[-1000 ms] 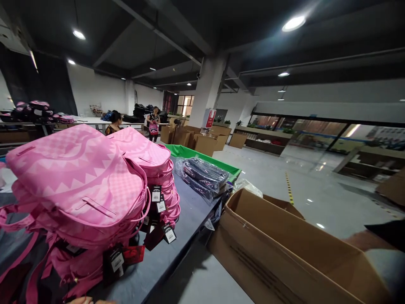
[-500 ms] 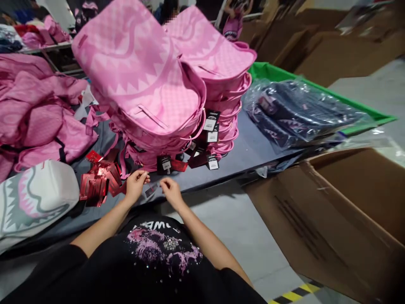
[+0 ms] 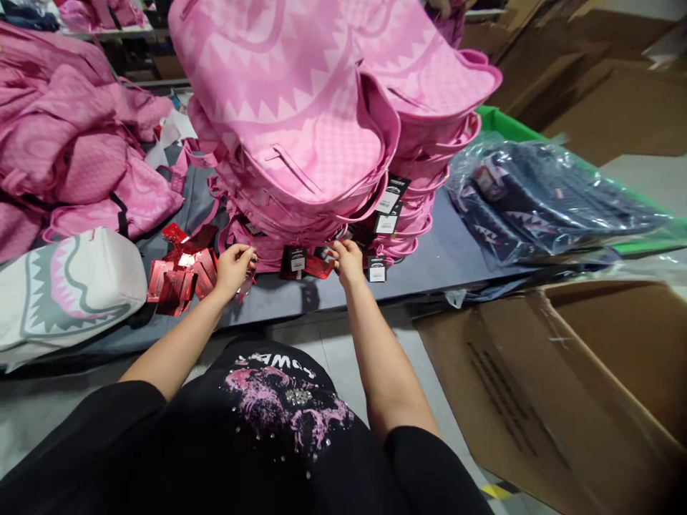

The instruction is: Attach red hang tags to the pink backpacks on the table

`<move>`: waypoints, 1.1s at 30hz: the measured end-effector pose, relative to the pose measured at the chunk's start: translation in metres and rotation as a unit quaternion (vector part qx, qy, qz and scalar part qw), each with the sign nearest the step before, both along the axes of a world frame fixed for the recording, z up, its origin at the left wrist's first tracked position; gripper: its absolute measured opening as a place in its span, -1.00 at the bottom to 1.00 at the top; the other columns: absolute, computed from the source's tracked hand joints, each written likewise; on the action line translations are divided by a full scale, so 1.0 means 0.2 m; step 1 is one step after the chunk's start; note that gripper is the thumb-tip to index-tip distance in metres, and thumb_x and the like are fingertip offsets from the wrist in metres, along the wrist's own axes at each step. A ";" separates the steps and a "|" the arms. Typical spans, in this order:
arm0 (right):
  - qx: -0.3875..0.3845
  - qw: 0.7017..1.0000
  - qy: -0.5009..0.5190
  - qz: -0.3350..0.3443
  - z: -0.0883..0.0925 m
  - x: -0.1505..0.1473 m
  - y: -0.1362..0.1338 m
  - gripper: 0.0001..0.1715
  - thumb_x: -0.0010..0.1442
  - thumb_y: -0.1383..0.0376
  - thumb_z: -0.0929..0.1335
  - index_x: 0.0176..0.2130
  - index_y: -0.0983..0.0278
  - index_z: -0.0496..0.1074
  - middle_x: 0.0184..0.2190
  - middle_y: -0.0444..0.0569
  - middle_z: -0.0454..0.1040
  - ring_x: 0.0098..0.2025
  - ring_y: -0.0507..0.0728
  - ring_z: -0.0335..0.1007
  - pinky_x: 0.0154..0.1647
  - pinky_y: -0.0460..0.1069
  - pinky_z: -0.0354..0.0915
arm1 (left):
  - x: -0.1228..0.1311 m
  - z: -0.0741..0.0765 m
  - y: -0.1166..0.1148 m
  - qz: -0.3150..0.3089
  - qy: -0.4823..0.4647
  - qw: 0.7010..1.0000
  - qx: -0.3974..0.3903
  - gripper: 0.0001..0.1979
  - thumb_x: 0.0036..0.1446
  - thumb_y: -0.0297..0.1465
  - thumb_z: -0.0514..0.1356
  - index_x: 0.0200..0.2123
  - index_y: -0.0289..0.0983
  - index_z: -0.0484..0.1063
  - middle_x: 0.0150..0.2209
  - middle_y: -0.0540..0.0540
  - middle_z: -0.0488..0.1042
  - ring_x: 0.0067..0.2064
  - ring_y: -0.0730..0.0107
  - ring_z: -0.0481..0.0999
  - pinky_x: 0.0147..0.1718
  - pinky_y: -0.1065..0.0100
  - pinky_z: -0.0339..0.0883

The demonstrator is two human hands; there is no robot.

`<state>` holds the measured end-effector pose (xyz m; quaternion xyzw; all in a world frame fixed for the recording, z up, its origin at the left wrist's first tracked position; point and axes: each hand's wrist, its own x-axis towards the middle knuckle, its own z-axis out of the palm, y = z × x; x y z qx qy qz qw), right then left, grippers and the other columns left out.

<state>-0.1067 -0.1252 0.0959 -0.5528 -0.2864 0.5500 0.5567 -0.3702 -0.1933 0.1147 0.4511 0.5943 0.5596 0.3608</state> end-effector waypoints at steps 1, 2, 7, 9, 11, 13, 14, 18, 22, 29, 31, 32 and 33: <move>0.008 1.000 -0.008 0.010 0.02 -0.01 0.01 -0.75 0.06 0.26 0.37 -0.22 0.27 0.32 -0.34 -0.12 0.51 -0.44 -0.02 0.46 -0.60 -0.20 0.20 | 0.00 -0.01 0.01 -0.001 0.007 1.000 -0.009 -0.78 0.03 -0.27 0.31 -0.36 -0.32 0.49 -0.46 -0.04 0.54 -0.53 0.53 0.45 -0.53 0.49 0.32; 0.017 0.999 -0.016 0.025 0.02 -0.01 0.02 -0.76 0.06 0.26 0.37 -0.23 0.27 0.33 -0.34 -0.11 0.52 -0.44 -0.02 0.47 -0.60 -0.20 0.20 | -0.01 -0.02 0.01 -0.003 0.010 1.000 -0.018 -0.80 0.03 -0.28 0.30 -0.36 -0.32 0.49 -0.47 -0.04 0.53 -0.54 0.54 0.44 -0.52 0.49 0.31; -0.006 0.994 -0.072 0.083 -0.02 -0.08 0.00 -0.78 0.05 0.27 0.40 -0.29 0.30 0.34 -0.41 -0.08 0.52 -0.52 0.00 0.43 -0.64 -0.19 0.12 | -0.02 -0.13 -0.02 -0.014 0.013 0.999 -0.028 -0.81 0.06 -0.29 0.27 -0.35 -0.31 0.51 -0.48 -0.01 0.52 -0.50 0.51 0.45 -0.49 0.49 0.32; -0.029 0.993 -0.092 0.072 -0.06 -0.11 -0.02 -0.85 0.08 0.31 0.37 -0.31 0.30 0.30 -0.45 -0.09 0.50 -0.55 0.00 0.40 -0.62 -0.18 0.14 | -0.03 -0.16 -0.04 -0.010 0.020 0.999 -0.028 -0.82 0.08 -0.28 0.26 -0.37 -0.30 0.51 -0.48 -0.01 0.51 -0.52 0.51 0.44 -0.52 0.49 0.29; -0.011 0.993 -0.114 0.040 -0.07 -0.13 -0.04 -0.88 0.13 0.32 0.31 -0.26 0.29 0.29 -0.43 -0.11 0.48 -0.52 -0.01 0.39 -0.54 -0.14 0.25 | -0.03 -0.17 -0.05 -0.017 0.036 0.999 -0.024 -0.83 0.09 -0.29 0.24 -0.37 -0.29 0.51 -0.48 -0.01 0.51 -0.52 0.49 0.43 -0.51 0.47 0.27; 0.074 0.982 -0.172 -0.008 -0.05 -0.13 -0.05 -0.79 0.19 0.29 0.26 -0.14 0.28 0.30 -0.36 -0.09 0.49 -0.44 0.01 0.42 -0.37 -0.08 0.37 | -0.02 -0.15 -0.05 -0.039 0.065 0.997 -0.006 -0.82 0.12 -0.29 0.22 -0.35 -0.28 0.53 -0.47 -0.02 0.53 -0.48 0.44 0.46 -0.47 0.44 0.30; 0.135 0.966 -0.219 -0.024 -0.02 -0.13 -0.05 -0.71 0.22 0.26 0.24 -0.06 0.28 0.30 -0.31 -0.06 0.49 -0.36 0.04 0.45 -0.26 -0.03 0.40 | 0.00 -0.13 -0.05 -0.052 0.085 0.995 0.007 -0.82 0.14 -0.29 0.21 -0.34 -0.28 0.55 -0.45 -0.03 0.54 -0.45 0.42 0.48 -0.43 0.42 0.31; 0.264 0.866 -0.424 -0.002 0.10 -0.13 -0.04 -0.50 0.24 0.23 0.23 0.15 0.30 0.29 -0.17 0.10 0.50 -0.12 0.19 0.46 0.04 0.13 0.33 | 0.10 -0.04 0.02 -0.088 0.169 0.980 0.056 -0.83 0.18 -0.36 0.20 -0.29 -0.27 0.59 -0.35 -0.05 0.61 -0.31 0.34 0.54 -0.27 0.37 0.34; 0.232 0.830 -0.507 0.023 0.15 -0.13 -0.02 -0.54 0.23 0.27 0.21 0.09 0.33 0.33 -0.22 0.14 0.53 -0.17 0.25 0.45 -0.02 0.17 0.33 | 0.22 0.03 0.12 -0.128 0.218 0.966 0.060 -0.83 0.21 -0.43 0.18 -0.27 -0.29 0.61 -0.29 -0.09 0.63 -0.26 0.29 0.56 -0.22 0.35 0.34; 0.271 0.821 -0.501 0.031 0.12 -0.12 0.00 -0.61 0.21 0.32 0.19 -0.04 0.34 0.44 -0.18 0.15 0.55 -0.17 0.20 0.46 -0.05 0.08 0.35 | 0.34 0.15 0.28 -0.164 0.352 0.920 -0.055 -0.73 0.29 -0.40 0.11 -0.08 -0.23 0.59 -0.04 -0.16 0.60 0.03 0.20 0.54 0.03 0.29 0.31; 0.269 0.814 -0.513 0.027 0.14 -0.11 0.00 -0.60 0.22 0.34 0.19 -0.01 0.35 0.44 -0.12 0.16 0.55 -0.13 0.18 0.45 -0.02 0.06 0.34 | 0.37 0.19 0.30 -0.181 0.361 0.912 -0.073 -0.68 0.29 -0.42 0.06 -0.04 -0.21 0.58 0.01 -0.15 0.59 0.09 0.22 0.51 0.07 0.31 0.30; 0.259 0.807 -0.529 0.040 0.16 -0.11 0.00 -0.61 0.24 0.35 0.19 -0.03 0.35 0.45 -0.14 0.14 0.55 -0.14 0.17 0.45 -0.05 0.04 0.33 | 0.38 0.21 0.31 -0.188 0.363 0.910 -0.072 -0.67 0.28 -0.45 0.05 -0.04 -0.22 0.59 0.01 -0.16 0.59 0.09 0.21 0.52 0.06 0.31 0.31; 0.240 0.797 -0.551 0.062 0.17 -0.10 0.00 -0.65 0.26 0.35 0.19 -0.06 0.33 0.46 -0.17 0.11 0.56 -0.17 0.16 0.45 -0.10 0.01 0.32 | 0.39 0.22 0.32 -0.196 0.365 0.908 -0.067 -0.67 0.26 -0.47 0.06 -0.06 -0.24 0.60 0.00 -0.18 0.59 0.07 0.18 0.53 0.04 0.30 0.32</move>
